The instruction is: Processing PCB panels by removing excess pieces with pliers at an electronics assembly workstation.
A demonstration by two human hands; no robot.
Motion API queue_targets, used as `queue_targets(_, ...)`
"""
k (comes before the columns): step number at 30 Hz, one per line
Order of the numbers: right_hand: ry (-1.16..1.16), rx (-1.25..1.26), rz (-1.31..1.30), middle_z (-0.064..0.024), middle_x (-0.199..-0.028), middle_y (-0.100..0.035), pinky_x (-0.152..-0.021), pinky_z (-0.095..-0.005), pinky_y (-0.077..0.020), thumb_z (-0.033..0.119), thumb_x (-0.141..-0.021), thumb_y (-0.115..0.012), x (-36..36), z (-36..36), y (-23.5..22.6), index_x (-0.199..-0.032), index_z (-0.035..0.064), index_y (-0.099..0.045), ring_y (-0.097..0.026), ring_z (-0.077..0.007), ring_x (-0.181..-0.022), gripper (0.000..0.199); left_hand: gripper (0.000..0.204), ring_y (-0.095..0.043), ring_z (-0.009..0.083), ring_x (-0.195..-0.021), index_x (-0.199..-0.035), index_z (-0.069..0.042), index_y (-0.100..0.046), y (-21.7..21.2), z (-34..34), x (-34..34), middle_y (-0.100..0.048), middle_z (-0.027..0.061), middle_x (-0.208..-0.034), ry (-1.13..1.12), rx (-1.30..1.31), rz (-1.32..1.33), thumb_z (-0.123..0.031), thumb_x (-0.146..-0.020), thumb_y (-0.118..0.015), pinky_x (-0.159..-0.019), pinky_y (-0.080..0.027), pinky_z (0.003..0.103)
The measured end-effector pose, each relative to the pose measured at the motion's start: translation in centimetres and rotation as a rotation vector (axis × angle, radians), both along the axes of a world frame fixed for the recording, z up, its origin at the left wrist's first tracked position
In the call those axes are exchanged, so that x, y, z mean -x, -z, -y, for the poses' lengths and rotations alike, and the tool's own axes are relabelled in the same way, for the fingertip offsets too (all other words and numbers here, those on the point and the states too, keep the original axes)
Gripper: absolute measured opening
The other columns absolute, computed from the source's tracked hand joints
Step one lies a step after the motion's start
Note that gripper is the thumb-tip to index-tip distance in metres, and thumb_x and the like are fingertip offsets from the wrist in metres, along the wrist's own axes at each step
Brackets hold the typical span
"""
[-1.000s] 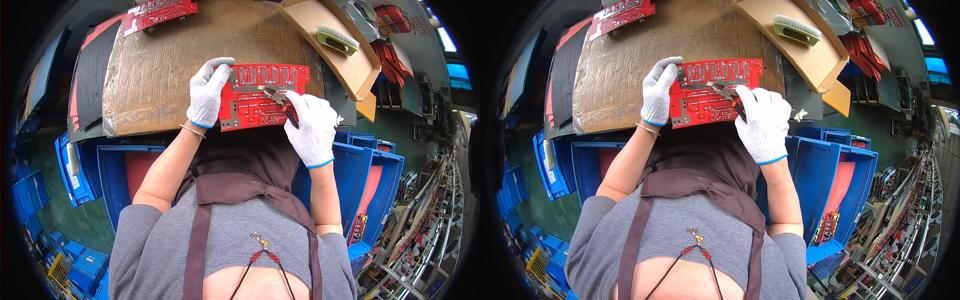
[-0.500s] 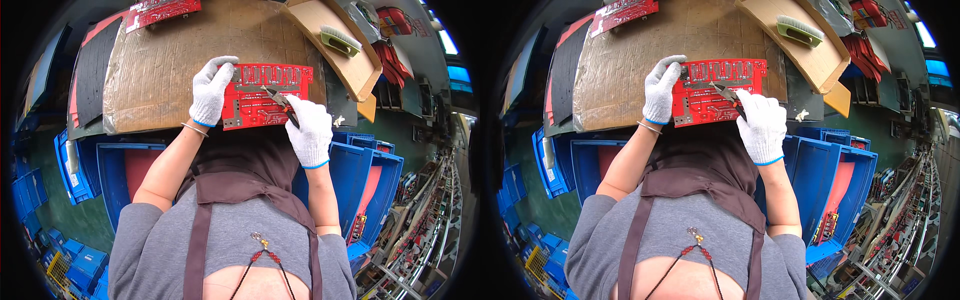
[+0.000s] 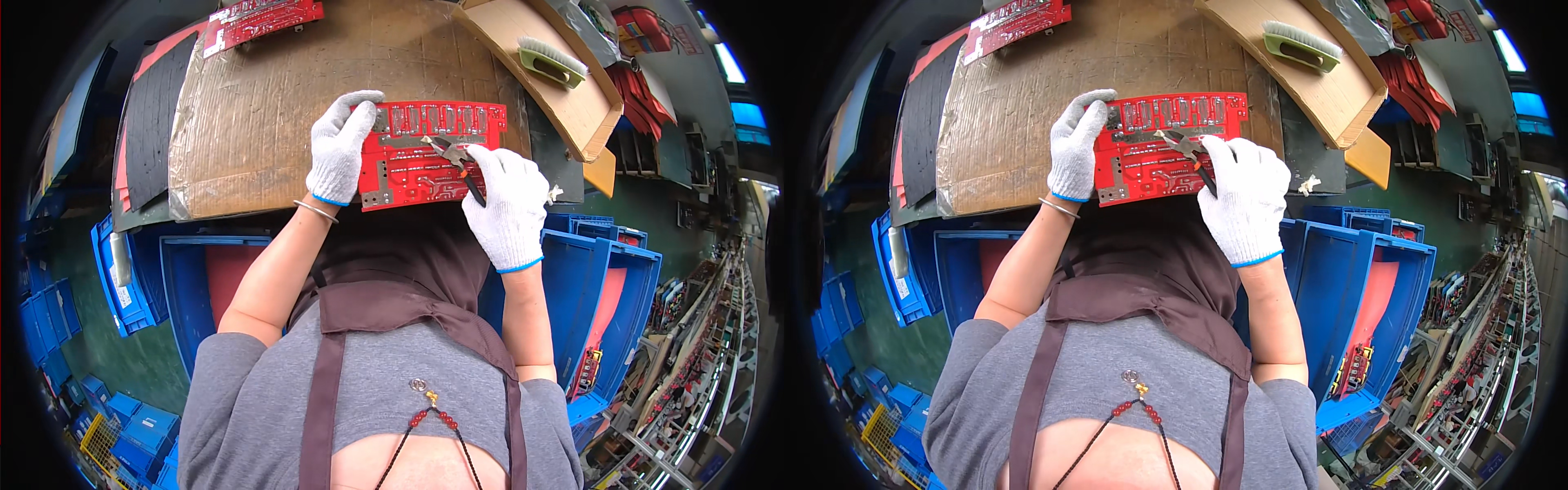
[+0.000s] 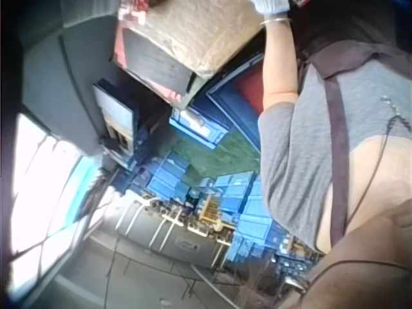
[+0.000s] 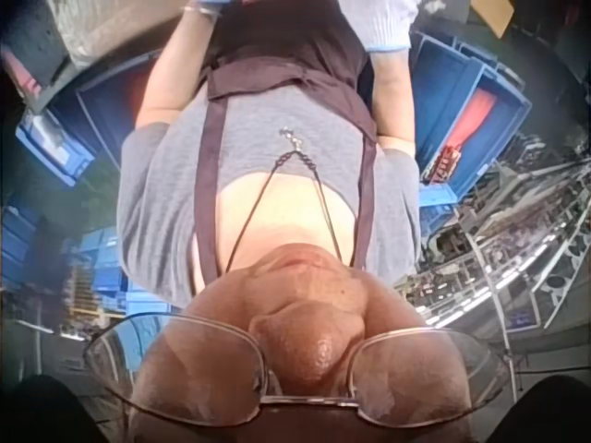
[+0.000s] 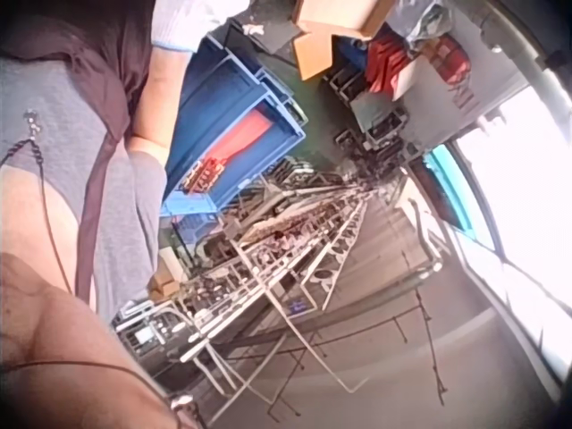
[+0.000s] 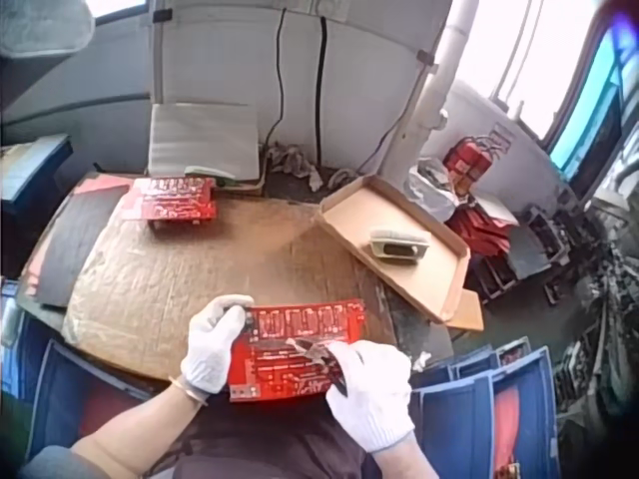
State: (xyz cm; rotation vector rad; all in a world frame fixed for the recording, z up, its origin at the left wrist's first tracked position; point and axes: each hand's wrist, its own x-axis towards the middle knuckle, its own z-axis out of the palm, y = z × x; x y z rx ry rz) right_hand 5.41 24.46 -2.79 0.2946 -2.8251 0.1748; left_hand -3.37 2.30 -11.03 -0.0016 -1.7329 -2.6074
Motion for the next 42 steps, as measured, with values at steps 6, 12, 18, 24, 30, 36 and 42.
queue_targets(6, 0.02, 0.063, 0.124, -0.0102, -0.111, -0.067, -0.091, -0.0416, -0.051, 0.009, -0.077, -0.077, 0.0, 0.2, 0.6, -0.132, 0.0167, -0.066, -0.063, -0.0318, -0.105, 0.057, 0.021, -0.064, 0.0071, -0.096, -0.121, 0.0, -0.072, -0.1, 0.0, -0.1, -0.072, 0.003, -0.108, -0.004, 0.006, -0.014, -0.01, -0.106, -0.06, -0.088, -0.053, 0.025)
queue_targets(12, -0.079, 0.331, -0.089, -0.0129, -0.115, -0.072, -0.094, -0.0393, -0.0548, -0.003, -0.075, -0.078, -1.4, -0.3, 1.3, -0.128, 0.0094, -0.07, -0.068, -0.0313, -0.104, 0.055, 0.021, -0.063, 0.0073, -0.095, -0.121, 0.001, -0.071, -0.1, 0.0, 0.0, -0.072, 0.0026, -0.107, 0.004, -0.01, 0.009, -0.011, -0.106, -0.061, -0.089, -0.052, 0.025)
queue_targets(18, 0.3, 0.335, -0.157, -0.0115, -0.108, -0.07, -0.082, -0.033, -0.0577, -0.002, -0.08, -0.073, -5.2, -7.0, 4.5, -0.127, 0.0089, -0.07, -0.07, -0.0234, -0.092, 0.048, 0.022, -0.063, 0.0087, -0.099, -0.121, 0.001, -0.072, -0.3, -0.2, 0.0, -0.071, 0.003, -0.109, -0.025, 0.088, -0.04, -0.012, -0.107, -0.06, -0.093, -0.051, 0.026)
queue_targets(24, 0.573, 0.286, -0.098, -0.0098, -0.109, -0.07, -0.09, -0.0363, -0.0564, 0.004, -0.082, -0.073, -10.7, -12.5, 4.9, -0.128, 0.0082, -0.069, -0.07, -0.0265, -0.098, 0.046, 0.023, -0.065, 0.0091, -0.103, -0.123, -0.001, -0.071, 0.1, 0.5, 0.0, -0.071, 0.0031, -0.112, -0.042, 0.06, 0.01, -0.014, -0.108, -0.06, -0.094, -0.052, 0.026)
queue_targets(30, 0.608, 0.045, 0.004, -0.0091, -0.106, -0.067, -0.091, -0.0444, -0.0545, 0.014, -0.08, -0.076, -9.6, -14.8, 5.0, -0.129, 0.015, -0.067, -0.065, -0.0312, -0.103, 0.05, 0.025, -0.066, 0.0101, -0.103, -0.127, -0.001, -0.068, 0.0, -0.1, 0.2, -0.071, 0.0043, -0.113, -0.037, 0.073, 0.008, -0.015, -0.109, -0.058, -0.093, -0.054, 0.028)
queue_targets(36, 0.703, -0.258, 0.191, -0.0089, -0.105, -0.062, -0.081, -0.0468, -0.0527, 0.023, -0.078, -0.077, -8.2, -15.1, 4.3, -0.131, 0.0207, -0.065, -0.063, -0.0323, -0.098, 0.054, 0.025, -0.066, 0.0099, -0.1, -0.127, -0.001, -0.068, 0.0, 0.0, 0.1, -0.071, 0.0048, -0.113, -0.02, 0.06, -0.002, -0.015, -0.109, -0.058, -0.092, -0.055, 0.028)
queue_targets(42, 0.762, -0.255, 0.091, -0.0076, -0.108, -0.064, -0.087, -0.048, -0.0527, 0.024, -0.081, -0.076, -8.7, -15.6, 4.7, -0.133, 0.021, -0.066, -0.064, -0.0319, -0.101, 0.053, 0.024, -0.065, 0.0098, -0.101, -0.126, -0.001, -0.069, 0.2, 0.5, 0.2, -0.07, 0.004, -0.113, -0.035, 0.048, 0.014, -0.014, -0.108, -0.059, -0.092, -0.054, 0.028)
